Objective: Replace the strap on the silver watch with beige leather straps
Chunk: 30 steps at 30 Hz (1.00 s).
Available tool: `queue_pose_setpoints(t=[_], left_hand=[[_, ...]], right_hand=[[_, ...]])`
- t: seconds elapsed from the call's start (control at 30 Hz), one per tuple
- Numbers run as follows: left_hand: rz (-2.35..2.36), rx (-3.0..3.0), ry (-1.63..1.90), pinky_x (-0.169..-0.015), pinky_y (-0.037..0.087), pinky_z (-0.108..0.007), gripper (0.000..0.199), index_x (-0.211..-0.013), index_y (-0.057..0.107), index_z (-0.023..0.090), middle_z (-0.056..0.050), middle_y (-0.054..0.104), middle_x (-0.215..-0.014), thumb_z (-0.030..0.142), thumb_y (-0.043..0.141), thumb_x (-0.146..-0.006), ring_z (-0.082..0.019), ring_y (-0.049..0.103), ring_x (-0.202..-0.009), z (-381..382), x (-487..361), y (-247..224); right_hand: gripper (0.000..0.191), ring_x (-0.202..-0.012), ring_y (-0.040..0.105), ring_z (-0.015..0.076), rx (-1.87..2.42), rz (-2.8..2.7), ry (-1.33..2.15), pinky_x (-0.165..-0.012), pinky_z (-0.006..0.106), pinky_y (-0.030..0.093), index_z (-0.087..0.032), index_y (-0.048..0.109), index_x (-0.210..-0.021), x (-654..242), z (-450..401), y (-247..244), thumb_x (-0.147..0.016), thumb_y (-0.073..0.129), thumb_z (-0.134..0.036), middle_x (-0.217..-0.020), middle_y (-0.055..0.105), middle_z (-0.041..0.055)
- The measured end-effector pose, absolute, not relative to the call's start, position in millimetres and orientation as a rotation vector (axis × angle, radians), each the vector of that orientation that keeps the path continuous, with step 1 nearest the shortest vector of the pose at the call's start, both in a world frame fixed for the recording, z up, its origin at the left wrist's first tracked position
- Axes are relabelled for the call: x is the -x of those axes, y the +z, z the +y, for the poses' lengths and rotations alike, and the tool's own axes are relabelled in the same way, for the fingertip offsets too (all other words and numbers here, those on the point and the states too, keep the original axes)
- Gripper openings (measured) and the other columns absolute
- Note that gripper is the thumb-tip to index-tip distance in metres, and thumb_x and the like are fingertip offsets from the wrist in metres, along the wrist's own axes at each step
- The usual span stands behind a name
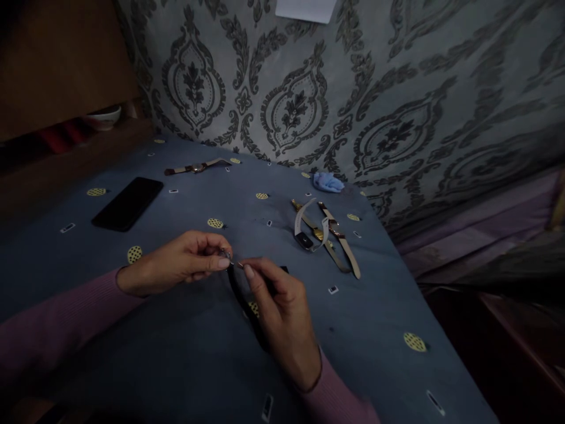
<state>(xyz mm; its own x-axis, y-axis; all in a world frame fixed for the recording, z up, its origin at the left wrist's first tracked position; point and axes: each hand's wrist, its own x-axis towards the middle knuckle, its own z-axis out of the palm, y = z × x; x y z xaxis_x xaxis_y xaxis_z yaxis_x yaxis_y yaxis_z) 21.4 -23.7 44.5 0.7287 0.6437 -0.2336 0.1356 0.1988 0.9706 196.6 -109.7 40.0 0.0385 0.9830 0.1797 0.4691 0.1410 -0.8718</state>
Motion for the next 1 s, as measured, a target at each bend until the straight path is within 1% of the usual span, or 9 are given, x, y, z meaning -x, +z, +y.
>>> queue_pose_setpoints(t=[0.07,0.13,0.2,0.27,0.37,0.53,0.67,0.77,1.0], left_hand=[[0.718,-1.341,0.408,-0.044,0.026,-0.018,0.023,-0.08,0.056,0.015,0.008,0.04,-0.056,0.037,0.064,-0.081,-0.005,0.035,-0.048,-24,-21,45],[0.726,-1.336,0.414,-0.044,0.027,-0.018,0.022,-0.08,0.056,0.015,0.008,0.04,-0.056,0.035,0.064,-0.08,-0.005,0.035,-0.049,-24,-22,45],[0.735,-1.332,0.41,-0.045,0.027,-0.018,0.021,-0.081,0.057,0.015,0.008,0.04,-0.056,0.035,0.064,-0.08,-0.005,0.035,-0.049,-25,-22,45],[0.737,-1.327,0.406,-0.045,0.027,-0.018,0.022,-0.081,0.057,0.015,0.008,0.04,-0.055,0.035,0.064,-0.08,-0.005,0.035,-0.048,-24,-22,45],[0.741,-1.318,0.407,-0.046,0.027,-0.018,0.022,-0.079,0.056,0.015,0.009,0.04,-0.055,0.035,0.065,-0.08,-0.005,0.034,-0.048,-24,-22,45],[0.738,-1.315,0.405,-0.045,0.026,-0.018,0.018,-0.081,0.057,0.015,0.008,0.041,-0.055,0.032,0.063,-0.081,-0.005,0.035,-0.048,-24,-21,43],[0.748,-1.316,0.406,-0.044,0.027,-0.018,0.021,-0.081,0.057,0.015,0.008,0.04,-0.055,0.034,0.064,-0.081,-0.005,0.035,-0.048,-24,-21,44],[0.742,-1.312,0.412,-0.044,0.026,-0.018,0.024,-0.081,0.057,0.015,0.008,0.04,-0.055,0.037,0.065,-0.079,-0.005,0.035,-0.048,-24,-21,44],[0.755,-1.308,0.418,-0.044,0.026,-0.018,0.025,-0.08,0.057,0.015,0.008,0.04,-0.055,0.038,0.066,-0.077,-0.005,0.036,-0.048,-23,-22,43]], right_hand=[[0.022,-0.063,0.055,0.0153,1.487,-1.608,0.73,-0.057,0.024,0.042,-0.02,0.065,-0.082,-196,-110,41,-0.092,0.051,-0.032,-0.07,0.062,0.0017],[0.026,-0.055,0.05,0.0135,1.529,-1.648,0.748,-0.049,0.023,0.038,-0.019,0.064,-0.082,-195,-112,43,-0.093,0.047,-0.035,-0.065,0.058,0.0009],[0.026,-0.05,0.046,0.012,1.558,-1.665,0.789,-0.044,0.022,0.034,-0.018,0.063,-0.087,-193,-114,44,-0.094,0.045,-0.036,-0.06,0.054,-0.0007],[0.027,-0.047,0.043,0.0112,1.566,-1.675,0.812,-0.042,0.022,0.032,-0.018,0.063,-0.091,-191,-114,45,-0.094,0.044,-0.038,-0.058,0.051,-0.0016],[0.03,-0.045,0.042,0.0111,1.559,-1.687,0.791,-0.041,0.023,0.031,-0.017,0.064,-0.091,-190,-114,45,-0.094,0.042,-0.038,-0.057,0.051,-0.0014],[0.028,-0.044,0.043,0.0113,1.533,-1.629,0.747,-0.043,0.023,0.031,-0.017,0.066,-0.088,-188,-113,41,-0.093,0.046,-0.036,-0.054,0.049,-0.0024],[0.028,-0.047,0.044,0.012,1.528,-1.591,0.764,-0.043,0.023,0.032,-0.018,0.066,-0.086,-187,-113,39,-0.092,0.047,-0.037,-0.058,0.054,-0.0001],[0.027,-0.047,0.044,0.012,1.519,-1.597,0.749,-0.044,0.023,0.033,-0.018,0.066,-0.084,-186,-112,38,-0.093,0.046,-0.035,-0.058,0.054,-0.0002],[0.028,-0.05,0.047,0.0127,1.532,-1.613,0.761,-0.046,0.023,0.034,-0.018,0.064,-0.086,-186,-112,36,-0.094,0.044,-0.037,-0.062,0.055,0.0007]])
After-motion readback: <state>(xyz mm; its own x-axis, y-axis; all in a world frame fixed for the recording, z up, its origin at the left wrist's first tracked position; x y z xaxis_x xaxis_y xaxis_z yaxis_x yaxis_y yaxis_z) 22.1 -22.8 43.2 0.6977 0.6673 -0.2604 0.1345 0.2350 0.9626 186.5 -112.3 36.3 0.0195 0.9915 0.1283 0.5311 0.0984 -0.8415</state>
